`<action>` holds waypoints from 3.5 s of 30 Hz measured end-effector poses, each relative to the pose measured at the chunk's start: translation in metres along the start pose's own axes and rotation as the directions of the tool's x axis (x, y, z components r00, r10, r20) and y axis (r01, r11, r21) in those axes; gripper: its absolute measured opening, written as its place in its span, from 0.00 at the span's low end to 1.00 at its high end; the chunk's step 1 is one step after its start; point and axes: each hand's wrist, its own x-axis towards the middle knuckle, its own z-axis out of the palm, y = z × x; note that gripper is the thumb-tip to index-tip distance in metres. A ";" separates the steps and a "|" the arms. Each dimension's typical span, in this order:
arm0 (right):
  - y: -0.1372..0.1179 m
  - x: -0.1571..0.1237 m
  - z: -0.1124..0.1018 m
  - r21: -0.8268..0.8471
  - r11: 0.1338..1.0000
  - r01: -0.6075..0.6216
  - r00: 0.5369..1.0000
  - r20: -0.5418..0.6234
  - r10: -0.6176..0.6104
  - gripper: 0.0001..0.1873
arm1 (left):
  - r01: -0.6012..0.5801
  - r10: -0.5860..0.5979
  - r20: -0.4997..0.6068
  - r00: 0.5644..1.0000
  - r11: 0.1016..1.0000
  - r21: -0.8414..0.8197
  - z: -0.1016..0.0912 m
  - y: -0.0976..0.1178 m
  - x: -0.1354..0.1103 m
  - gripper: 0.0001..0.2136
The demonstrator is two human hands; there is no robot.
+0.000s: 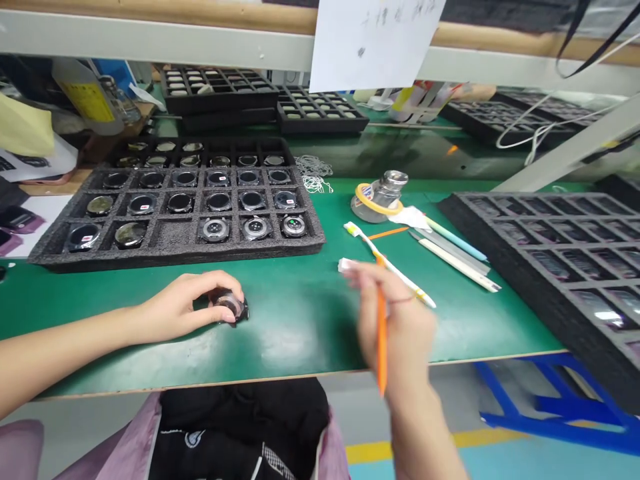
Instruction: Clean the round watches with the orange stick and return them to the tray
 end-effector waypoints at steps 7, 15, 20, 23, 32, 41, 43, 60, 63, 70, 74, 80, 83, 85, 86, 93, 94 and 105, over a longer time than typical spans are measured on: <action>0.071 0.053 -0.001 -0.177 0.980 0.088 0.995 0.060 -0.078 0.26 | -0.076 0.067 -0.084 0.994 0.991 -0.113 0.002 -0.005 -0.002 0.06; -0.034 -0.018 -0.011 0.151 0.868 0.473 0.867 0.095 -0.489 0.12 | 0.097 -0.116 -0.059 0.991 0.960 -0.264 0.002 -0.001 0.002 0.07; -0.035 -0.039 -0.020 0.105 0.904 0.415 0.887 0.174 -0.427 0.11 | 0.149 -0.170 -0.054 0.984 0.950 -0.273 0.003 -0.001 0.002 0.08; -0.031 -0.038 -0.026 0.049 0.916 0.399 0.902 0.157 -0.401 0.08 | 0.134 -0.148 -0.032 0.989 0.953 -0.271 0.002 -0.001 0.001 0.08; -0.022 -0.033 -0.012 0.197 0.887 0.419 0.891 0.099 -0.443 0.08 | 0.040 -0.034 0.036 0.999 0.984 -0.175 -0.004 0.001 0.002 0.07; -0.017 -0.027 -0.014 0.269 0.869 0.416 0.879 0.125 -0.459 0.09 | 0.053 -0.038 0.084 0.996 0.983 -0.176 -0.007 0.000 0.004 0.08; -0.014 -0.023 -0.013 0.212 0.879 0.427 0.882 0.117 -0.457 0.09 | 0.049 -0.033 0.087 0.996 0.982 -0.184 -0.007 0.000 0.003 0.08; 0.055 0.022 -0.015 -0.100 0.990 -0.098 0.987 -0.138 0.083 0.11 | 0.082 -0.053 0.162 0.985 0.981 -0.175 -0.011 0.000 0.005 0.08; 0.076 0.038 -0.012 -0.211 0.953 -0.219 0.975 -0.070 0.209 0.14 | 0.118 -0.095 0.160 0.983 0.983 -0.140 -0.011 0.001 0.005 0.08; -0.021 -0.011 0.005 0.377 0.923 -0.076 0.989 -0.087 0.117 0.16 | 0.150 -0.147 0.077 0.986 0.988 -0.043 -0.008 0.005 0.004 0.14; -0.079 -0.053 0.012 0.639 0.734 -0.228 0.971 0.204 0.124 0.03 | 0.319 -0.309 0.083 0.947 0.930 -0.183 -0.006 0.009 0.005 0.12; -0.094 -0.074 0.020 0.589 0.782 -0.204 0.974 0.201 0.102 0.03 | 0.349 -0.337 0.091 0.937 0.896 -0.275 -0.005 0.012 0.006 0.12; -0.098 -0.075 0.024 0.516 0.847 -0.130 0.987 0.144 0.064 0.06 | 0.354 -0.344 0.084 0.935 0.894 -0.275 -0.004 0.012 0.006 0.12; -0.101 -0.074 0.026 0.477 0.877 -0.051 0.994 0.105 0.000 0.09 | 0.352 -0.344 0.080 0.935 0.891 -0.285 -0.003 0.011 0.006 0.12; -0.102 -0.073 0.027 0.462 0.887 -0.028 0.995 0.093 -0.017 0.10 | 0.352 -0.345 0.079 0.935 0.889 -0.293 -0.003 0.011 0.005 0.12; -0.104 -0.066 0.030 0.524 0.838 -0.150 0.984 0.162 0.075 0.08 | 0.350 -0.347 0.073 0.935 0.868 -0.352 -0.002 0.008 0.004 0.11; -0.104 -0.064 0.031 0.546 0.821 -0.169 0.981 0.171 0.089 0.07 | 0.353 -0.352 0.071 0.933 0.863 -0.362 -0.002 0.007 0.004 0.11; -0.103 -0.057 0.039 0.608 0.754 -0.248 0.967 0.208 0.149 0.07 | 0.362 -0.368 0.055 0.928 0.861 -0.358 -0.002 0.006 0.005 0.11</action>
